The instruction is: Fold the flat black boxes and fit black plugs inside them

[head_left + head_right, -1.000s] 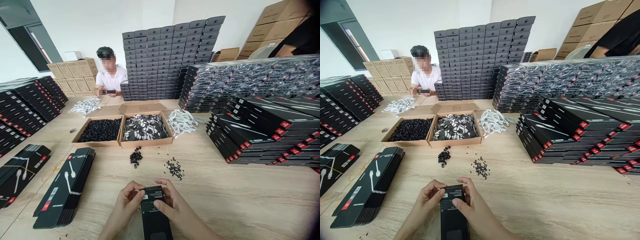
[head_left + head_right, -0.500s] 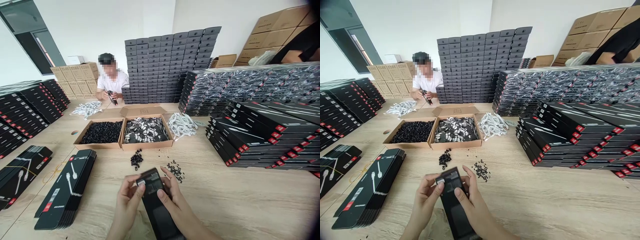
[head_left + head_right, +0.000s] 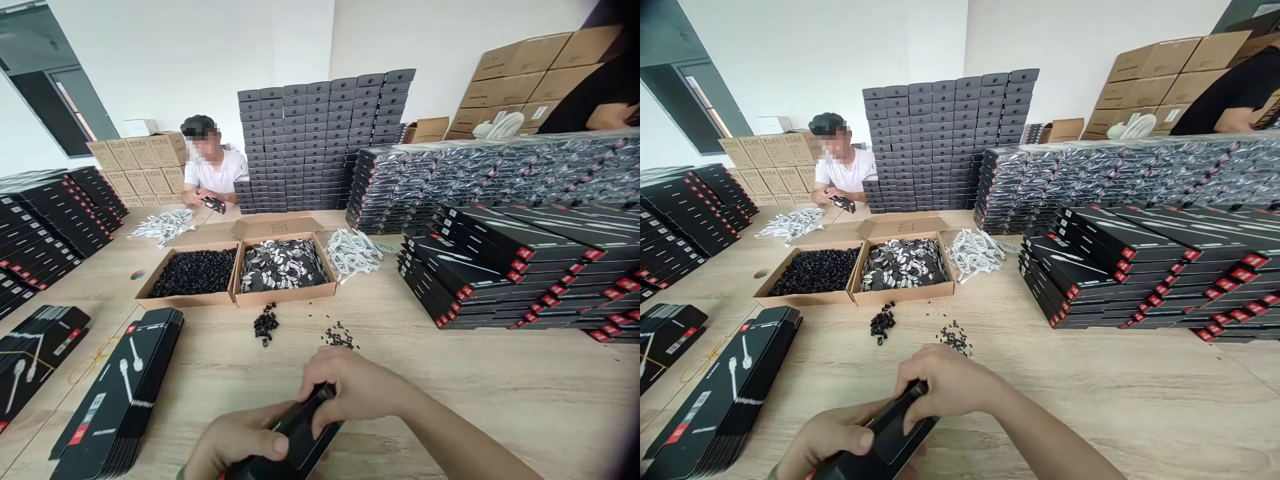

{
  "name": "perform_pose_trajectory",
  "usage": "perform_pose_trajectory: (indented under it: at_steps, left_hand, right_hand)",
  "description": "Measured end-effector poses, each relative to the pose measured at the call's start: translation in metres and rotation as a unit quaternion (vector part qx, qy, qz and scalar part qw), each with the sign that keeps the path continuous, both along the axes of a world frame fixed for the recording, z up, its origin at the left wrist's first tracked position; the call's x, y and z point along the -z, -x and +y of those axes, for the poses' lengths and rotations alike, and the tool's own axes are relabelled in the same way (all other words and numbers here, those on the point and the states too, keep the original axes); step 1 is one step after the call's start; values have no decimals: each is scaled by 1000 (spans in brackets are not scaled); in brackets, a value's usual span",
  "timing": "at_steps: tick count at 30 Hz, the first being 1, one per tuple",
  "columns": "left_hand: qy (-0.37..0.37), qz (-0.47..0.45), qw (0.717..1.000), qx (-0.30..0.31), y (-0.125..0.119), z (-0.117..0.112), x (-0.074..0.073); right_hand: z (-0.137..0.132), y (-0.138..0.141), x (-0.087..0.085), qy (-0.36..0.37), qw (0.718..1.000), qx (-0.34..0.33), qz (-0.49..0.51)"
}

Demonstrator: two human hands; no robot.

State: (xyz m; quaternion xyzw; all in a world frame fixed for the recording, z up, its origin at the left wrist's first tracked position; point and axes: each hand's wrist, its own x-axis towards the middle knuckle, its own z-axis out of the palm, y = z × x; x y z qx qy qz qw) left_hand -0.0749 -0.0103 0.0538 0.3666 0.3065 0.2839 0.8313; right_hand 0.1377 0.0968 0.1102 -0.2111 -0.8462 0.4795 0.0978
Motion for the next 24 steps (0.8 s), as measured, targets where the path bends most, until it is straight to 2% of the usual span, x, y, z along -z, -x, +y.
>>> perform_pose_trajectory:
  at_steps: [2,3,5,7,9,14,19,20,22,24]
  left_hand:
    - [50,-18,998,-11,-13,1,5]
    - [71,-25,997,-32,-19,0,9]
    - [90,-29,993,-75,-27,-2,15]
    - [99,-39,989,-98,-29,-4,19]
    - [102,-54,988,-102,-30,-5,23]
    - [107,-91,985,-97,-28,-6,31]
    - [106,-100,985,-95,-27,-7,30]
    - [99,-101,985,-99,-27,-7,29]
    - [86,-117,982,-117,-28,-4,29]
    - [83,-131,978,-141,-29,0,30]
  right_hand:
    - [-2,6,-3,-25,999,-4,42]
    - [-1,5,-3,-7,998,22,62]
    - [3,-3,1,77,988,97,92]
    - [8,-13,9,179,968,140,104]
    - [10,-19,21,256,949,151,108]
    - [2,-13,42,356,899,208,147]
    - [-4,-3,57,493,825,211,181]
    - [-4,-3,61,494,821,218,185]
    - [-4,-2,67,434,846,247,186]
    - [-5,-3,72,283,897,289,179]
